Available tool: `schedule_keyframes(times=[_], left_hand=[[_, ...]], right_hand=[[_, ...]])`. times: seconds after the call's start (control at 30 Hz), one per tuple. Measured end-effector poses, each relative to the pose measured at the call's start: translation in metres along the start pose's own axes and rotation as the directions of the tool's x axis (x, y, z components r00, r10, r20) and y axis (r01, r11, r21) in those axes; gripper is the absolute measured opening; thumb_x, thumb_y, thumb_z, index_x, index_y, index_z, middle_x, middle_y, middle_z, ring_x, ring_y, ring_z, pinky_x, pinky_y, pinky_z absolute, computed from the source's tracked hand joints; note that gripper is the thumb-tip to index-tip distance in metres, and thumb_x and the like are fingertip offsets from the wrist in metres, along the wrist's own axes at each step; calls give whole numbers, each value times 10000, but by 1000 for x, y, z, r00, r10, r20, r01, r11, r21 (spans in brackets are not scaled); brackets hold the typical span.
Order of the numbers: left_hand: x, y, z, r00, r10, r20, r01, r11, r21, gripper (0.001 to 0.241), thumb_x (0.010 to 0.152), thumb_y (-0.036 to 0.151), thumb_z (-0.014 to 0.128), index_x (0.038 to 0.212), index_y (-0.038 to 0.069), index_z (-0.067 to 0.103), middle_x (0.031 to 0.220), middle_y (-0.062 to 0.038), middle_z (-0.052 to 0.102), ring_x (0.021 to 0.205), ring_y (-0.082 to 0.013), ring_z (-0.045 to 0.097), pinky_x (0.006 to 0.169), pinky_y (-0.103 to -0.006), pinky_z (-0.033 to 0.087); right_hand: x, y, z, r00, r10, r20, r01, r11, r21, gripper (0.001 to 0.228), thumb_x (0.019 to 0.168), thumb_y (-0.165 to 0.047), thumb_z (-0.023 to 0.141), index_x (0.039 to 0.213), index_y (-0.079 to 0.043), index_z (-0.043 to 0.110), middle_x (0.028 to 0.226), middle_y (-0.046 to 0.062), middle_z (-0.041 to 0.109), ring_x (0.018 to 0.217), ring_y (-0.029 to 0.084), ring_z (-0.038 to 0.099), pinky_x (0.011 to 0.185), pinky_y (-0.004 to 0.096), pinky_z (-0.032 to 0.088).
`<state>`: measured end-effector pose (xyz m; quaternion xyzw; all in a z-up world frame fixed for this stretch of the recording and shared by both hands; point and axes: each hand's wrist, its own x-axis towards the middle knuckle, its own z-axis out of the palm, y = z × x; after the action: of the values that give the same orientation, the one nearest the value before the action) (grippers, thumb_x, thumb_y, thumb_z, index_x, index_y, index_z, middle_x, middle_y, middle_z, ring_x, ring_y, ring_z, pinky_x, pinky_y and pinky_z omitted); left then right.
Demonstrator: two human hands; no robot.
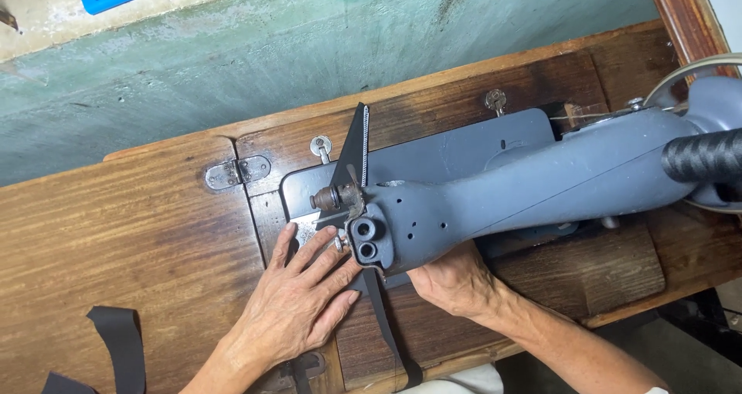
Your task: The person is sewing a black fabric strap using an industrial sewing machine and trimming the thread with snips.
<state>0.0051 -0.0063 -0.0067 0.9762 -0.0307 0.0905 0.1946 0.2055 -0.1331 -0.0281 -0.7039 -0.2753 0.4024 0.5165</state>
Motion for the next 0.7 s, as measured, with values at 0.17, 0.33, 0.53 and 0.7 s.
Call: schedule_keyframes(times=[0.17, 0.33, 0.53, 0.7], left_hand=[[1, 0, -2, 1000, -6, 8, 6, 1000, -19, 339, 1021, 331, 534, 1269, 137, 660, 1240, -71, 656, 1344, -345, 513, 1166, -653, 257], [2, 1, 1, 1000, -9, -2, 9, 1000, -29, 303, 1016, 325, 547, 1215, 140, 682, 1253, -61, 672, 1362, -339, 508, 1165, -644, 259], [3, 1, -1, 1000, -25, 11, 24, 1000, 6, 307, 1004, 339, 550, 1220, 158, 672, 1241, -44, 666, 1357, -328, 509, 1156, -635, 271], [3, 0, -1, 1000, -20, 6, 20, 1000, 0, 307, 1007, 336, 551, 1209, 142, 675, 1253, -61, 659, 1353, -332, 516, 1161, -635, 271]], right_hand=[[43, -9, -4, 906, 409, 111, -408, 771, 488, 664, 917, -535, 648, 1453, -246, 381, 1528, 139, 231, 1402, 395, 203, 1165, 588, 208], [104, -25, -10, 668, 631, 395, -627, 192, 755, 840, 877, -596, 668, 1562, -320, 266, 1654, 129, 61, 1517, 401, 42, 1222, 611, 101], [47, -106, -25, 928, 127, 350, -235, 929, 287, 847, 832, -575, 447, 1585, -194, 379, 1221, 279, 750, 1147, 376, 766, 1056, 392, 582], [65, -41, -27, 864, -31, 502, -88, 974, 211, 844, 973, -524, 417, 1607, -23, 172, 1366, 301, 629, 1310, 389, 636, 1110, 479, 509]])
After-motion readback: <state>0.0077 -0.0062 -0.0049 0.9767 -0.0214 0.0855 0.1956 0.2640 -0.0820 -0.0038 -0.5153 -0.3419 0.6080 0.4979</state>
